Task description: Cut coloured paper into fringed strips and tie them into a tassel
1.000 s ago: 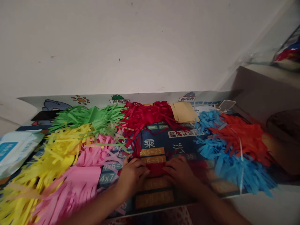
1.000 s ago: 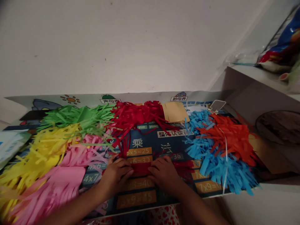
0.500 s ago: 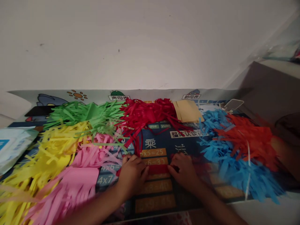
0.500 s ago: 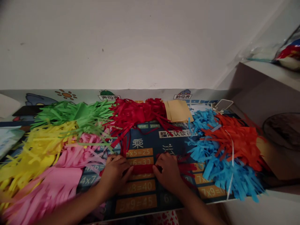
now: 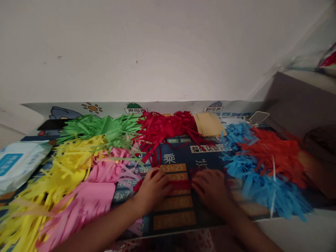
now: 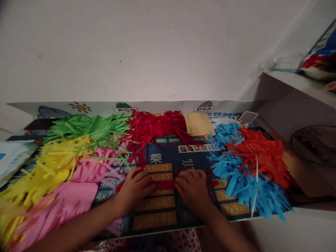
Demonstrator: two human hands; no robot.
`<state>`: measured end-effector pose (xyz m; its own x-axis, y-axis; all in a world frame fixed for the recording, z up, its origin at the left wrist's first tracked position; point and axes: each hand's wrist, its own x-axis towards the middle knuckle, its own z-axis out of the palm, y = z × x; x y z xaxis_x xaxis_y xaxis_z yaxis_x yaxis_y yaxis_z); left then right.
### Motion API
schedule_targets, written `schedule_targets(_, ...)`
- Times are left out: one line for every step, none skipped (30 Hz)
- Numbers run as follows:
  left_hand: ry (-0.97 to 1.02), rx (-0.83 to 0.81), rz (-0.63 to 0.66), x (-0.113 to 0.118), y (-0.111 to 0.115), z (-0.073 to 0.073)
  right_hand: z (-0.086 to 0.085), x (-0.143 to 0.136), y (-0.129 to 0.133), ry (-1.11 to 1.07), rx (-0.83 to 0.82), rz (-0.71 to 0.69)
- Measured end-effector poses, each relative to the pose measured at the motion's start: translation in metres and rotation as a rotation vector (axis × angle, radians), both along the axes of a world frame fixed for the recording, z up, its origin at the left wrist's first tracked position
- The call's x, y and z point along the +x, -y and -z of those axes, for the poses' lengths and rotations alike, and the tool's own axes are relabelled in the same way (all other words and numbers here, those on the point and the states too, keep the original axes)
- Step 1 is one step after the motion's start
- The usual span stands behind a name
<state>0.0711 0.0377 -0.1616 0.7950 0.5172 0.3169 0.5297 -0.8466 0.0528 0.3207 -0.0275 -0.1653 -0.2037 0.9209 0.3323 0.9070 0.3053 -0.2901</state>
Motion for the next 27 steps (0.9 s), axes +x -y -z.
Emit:
schedule_targets(-0.049, 0.02, 0.046, 0.0, 0.001, -0.002, 0.0, 0.0, 0.003, 0.04, 0.026, -0.091)
schedule_targets(-0.099, 0.027, 0.065, 0.001, 0.002, -0.005, 0.001, -0.001, 0.006, 0.084, 0.037, -0.174)
schedule_targets(-0.143, 0.024, 0.065, 0.002, 0.004, -0.008, 0.003, -0.001, 0.006, 0.129, 0.041, -0.235)
schedule_targets(-0.174, 0.014, 0.052, 0.004, 0.006, -0.011, 0.005, -0.001, 0.005, 0.172, 0.044, -0.268)
schedule_targets(-0.191, 0.004, 0.038, 0.007, 0.008, -0.014, 0.007, 0.0, 0.002, 0.206, 0.048, -0.283)
schedule_targets(-0.201, -0.005, 0.025, 0.01, 0.009, -0.017, 0.008, 0.001, -0.002, 0.226, 0.051, -0.29)
schedule_targets(-0.202, -0.013, 0.009, 0.012, 0.01, -0.019, 0.007, 0.002, -0.006, 0.233, 0.047, -0.291)
schedule_targets(-0.195, -0.019, -0.005, 0.015, 0.01, -0.019, 0.005, 0.002, -0.01, 0.231, 0.033, -0.286)
schedule_targets(-0.18, -0.026, -0.02, 0.017, 0.01, -0.018, 0.001, 0.001, -0.013, 0.226, 0.019, -0.271)
schedule_targets(-0.16, -0.032, -0.035, 0.019, 0.009, -0.015, -0.004, -0.002, -0.015, 0.227, 0.006, -0.246)
schedule_targets(-0.14, -0.039, -0.049, 0.02, 0.007, -0.012, -0.009, -0.007, -0.016, 0.24, -0.006, -0.221)
schedule_targets(-0.121, -0.049, -0.065, 0.021, 0.005, -0.007, -0.014, -0.013, -0.015, 0.257, -0.01, -0.199)
schedule_targets(-0.104, -0.057, -0.077, 0.021, 0.003, -0.003, -0.017, -0.02, -0.013, 0.276, -0.005, -0.189)
schedule_targets(-0.093, -0.06, -0.082, 0.02, 0.002, 0.001, -0.018, -0.027, -0.011, 0.291, 0.007, -0.193)
schedule_targets(-0.086, -0.064, -0.083, 0.018, 0.002, 0.005, -0.018, -0.033, -0.009, 0.298, 0.023, -0.212)
schedule_targets(-0.083, -0.068, -0.078, 0.015, 0.002, 0.007, -0.015, -0.036, -0.008, 0.298, 0.035, -0.236)
schedule_targets(-0.085, -0.07, -0.068, 0.011, 0.003, 0.008, -0.011, -0.036, -0.007, 0.288, 0.043, -0.254)
schedule_targets(-0.076, -0.073, -0.057, 0.006, 0.004, 0.007, -0.005, -0.033, -0.007, 0.264, 0.046, -0.258)
schedule_targets(-0.047, -0.083, -0.049, 0.001, 0.005, 0.006, 0.0, -0.027, -0.007, 0.225, 0.042, -0.244)
schedule_targets(0.0, -0.104, -0.046, -0.005, 0.005, 0.004, 0.006, -0.02, -0.007, 0.17, 0.035, -0.212)
schedule_targets(0.057, -0.136, -0.048, -0.009, 0.005, 0.001, 0.01, -0.012, -0.007, 0.106, 0.022, -0.174)
schedule_targets(0.114, -0.176, -0.053, -0.013, 0.005, -0.001, 0.013, -0.005, -0.008, 0.039, 0.001, -0.135)
schedule_targets(0.165, -0.218, -0.064, -0.015, 0.004, -0.004, 0.015, 0.002, -0.009, -0.025, -0.03, -0.103)
schedule_targets(0.2, -0.257, -0.078, -0.016, 0.003, -0.005, 0.015, 0.006, -0.01, -0.08, -0.071, -0.078)
schedule_targets(0.213, -0.286, -0.093, -0.016, 0.002, -0.007, 0.014, 0.009, -0.011, -0.121, -0.117, -0.057)
schedule_targets(0.22, -0.304, -0.11, -0.015, 0.001, -0.008, 0.012, 0.01, -0.012, -0.149, -0.161, -0.039)
schedule_targets(0.224, -0.315, -0.131, -0.013, 0.0, -0.008, 0.009, 0.009, -0.014, -0.162, -0.195, -0.023)
